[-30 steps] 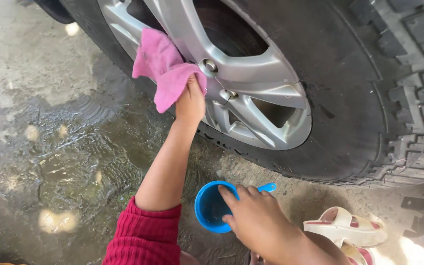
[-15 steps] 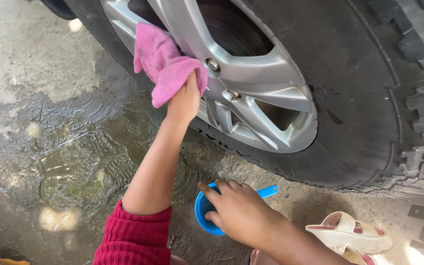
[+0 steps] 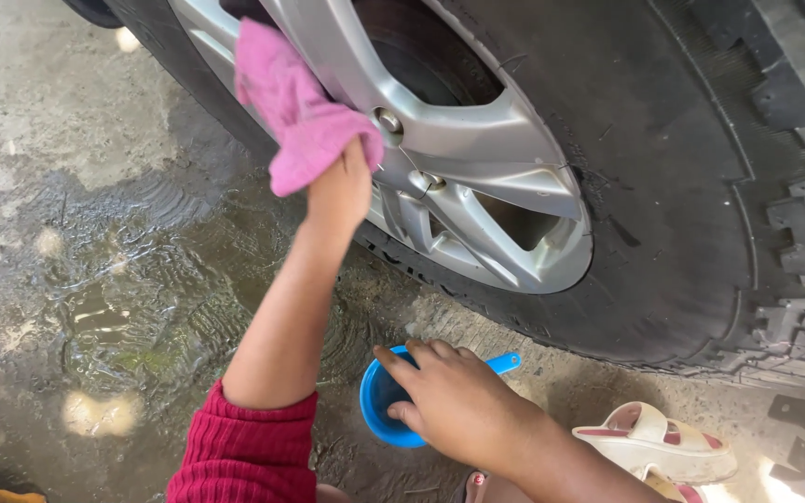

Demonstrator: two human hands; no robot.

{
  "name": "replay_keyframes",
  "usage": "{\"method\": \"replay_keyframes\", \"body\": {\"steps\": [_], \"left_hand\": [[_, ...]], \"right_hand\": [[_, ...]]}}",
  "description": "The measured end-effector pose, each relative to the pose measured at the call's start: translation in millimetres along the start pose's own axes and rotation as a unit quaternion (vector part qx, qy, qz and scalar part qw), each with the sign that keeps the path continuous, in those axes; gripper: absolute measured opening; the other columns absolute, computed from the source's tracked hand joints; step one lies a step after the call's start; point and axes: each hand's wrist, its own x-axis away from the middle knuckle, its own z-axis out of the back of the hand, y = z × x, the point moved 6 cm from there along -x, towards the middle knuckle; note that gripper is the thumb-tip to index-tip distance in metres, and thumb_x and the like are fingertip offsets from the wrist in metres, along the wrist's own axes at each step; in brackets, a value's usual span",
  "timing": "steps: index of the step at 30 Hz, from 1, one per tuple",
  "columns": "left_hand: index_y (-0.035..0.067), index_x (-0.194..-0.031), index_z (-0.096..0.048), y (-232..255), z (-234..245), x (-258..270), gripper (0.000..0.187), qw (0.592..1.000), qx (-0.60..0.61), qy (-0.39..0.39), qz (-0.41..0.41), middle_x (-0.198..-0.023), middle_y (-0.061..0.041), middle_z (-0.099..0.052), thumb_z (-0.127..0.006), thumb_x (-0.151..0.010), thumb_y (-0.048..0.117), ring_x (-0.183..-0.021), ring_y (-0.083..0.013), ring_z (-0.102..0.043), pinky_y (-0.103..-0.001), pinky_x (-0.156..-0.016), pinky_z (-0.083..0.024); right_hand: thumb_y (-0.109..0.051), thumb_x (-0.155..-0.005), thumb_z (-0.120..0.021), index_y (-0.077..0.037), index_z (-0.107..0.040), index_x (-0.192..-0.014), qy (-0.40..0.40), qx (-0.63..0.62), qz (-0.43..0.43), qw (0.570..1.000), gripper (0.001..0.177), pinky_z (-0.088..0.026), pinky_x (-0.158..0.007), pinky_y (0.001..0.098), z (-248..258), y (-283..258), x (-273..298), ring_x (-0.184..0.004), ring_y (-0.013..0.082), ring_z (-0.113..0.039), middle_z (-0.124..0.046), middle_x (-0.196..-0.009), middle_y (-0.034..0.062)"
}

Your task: The person wipes the rear and side panels of a dark car using a pink cloth and water from a blue scoop. They then move to the rear wheel and clean the silver rim and tire with the same cloth and water.

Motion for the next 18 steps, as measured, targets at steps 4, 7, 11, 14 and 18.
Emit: {"method": "replay_keyframes", "body": {"steps": [4, 7, 11, 14, 18], "left_hand": [[0.005, -0.094, -0.062, 5.4, -28.6, 10.4, 0.033, 0.998, 0.053, 0.0, -0.014, -0.1, -0.016, -0.069, -0.032, -0.106, 0.0, -0.097, -0.0295, -0.069, -0.041, -0.094, -0.06], [0.004, -0.095, -0.061, 3.8, -45.1, 17.6, 0.032, 0.989, 0.14, 0.001, -0.041, -0.096, -0.014, -0.067, -0.032, -0.108, 0.003, -0.09, -0.027, -0.067, -0.038, -0.087, -0.059], [0.003, -0.098, -0.059, -4.5, -54.9, 21.2, 0.031, 0.96, 0.265, 0.006, -0.086, -0.091, -0.012, -0.065, -0.031, -0.11, 0.008, -0.08, -0.0232, -0.064, -0.032, -0.076, -0.057], [0.002, -0.1, -0.058, -10.3, -64.5, 17.2, 0.031, 0.929, 0.35, 0.01, -0.12, -0.087, -0.011, -0.064, -0.031, -0.112, 0.011, -0.074, -0.0207, -0.062, -0.029, -0.068, -0.056], [0.001, -0.103, -0.056, -24.0, -83.0, 8.8, 0.032, 0.864, 0.475, 0.018, -0.164, -0.082, -0.008, -0.062, -0.03, -0.114, 0.016, -0.064, -0.017, -0.059, -0.024, -0.057, -0.054]], "right_hand": [[-0.043, -0.094, -0.069, -0.015, -0.045, -0.151, -0.02, -0.001, 0.011, 1.0, 0.068, -0.05, -0.084, 0.0519, 3.1, -3.9, -4.7, -0.107, 0.039, -0.059, -0.062, -0.118, 0.0158], [-0.042, -0.095, -0.068, -0.015, -0.045, -0.151, -0.025, -0.002, 0.018, 1.0, 0.066, -0.049, -0.087, 0.0533, 2.2, -9.7, -10.3, -0.105, 0.0405, -0.059, -0.063, -0.115, 0.0158], [-0.041, -0.094, -0.068, -0.016, -0.045, -0.151, -0.015, 0.007, 0.045, 0.999, 0.066, -0.051, -0.082, 0.0523, -1.3, -20.9, -14.0, -0.101, 0.0391, -0.061, -0.064, -0.108, 0.0155], [-0.04, -0.094, -0.067, -0.015, -0.044, -0.152, -0.019, 0.009, 0.05, 0.999, 0.066, -0.05, -0.082, 0.0529, -0.8, -23.1, -12.3, -0.101, 0.0397, -0.06, -0.064, -0.109, 0.0156], [-0.039, -0.095, -0.068, -0.014, -0.045, -0.15, -0.03, -0.009, 0.039, 0.999, 0.065, -0.049, -0.085, 0.0528, 9.3, -20.6, 0.8, -0.103, 0.0397, -0.06, -0.062, -0.112, 0.0147]]}}
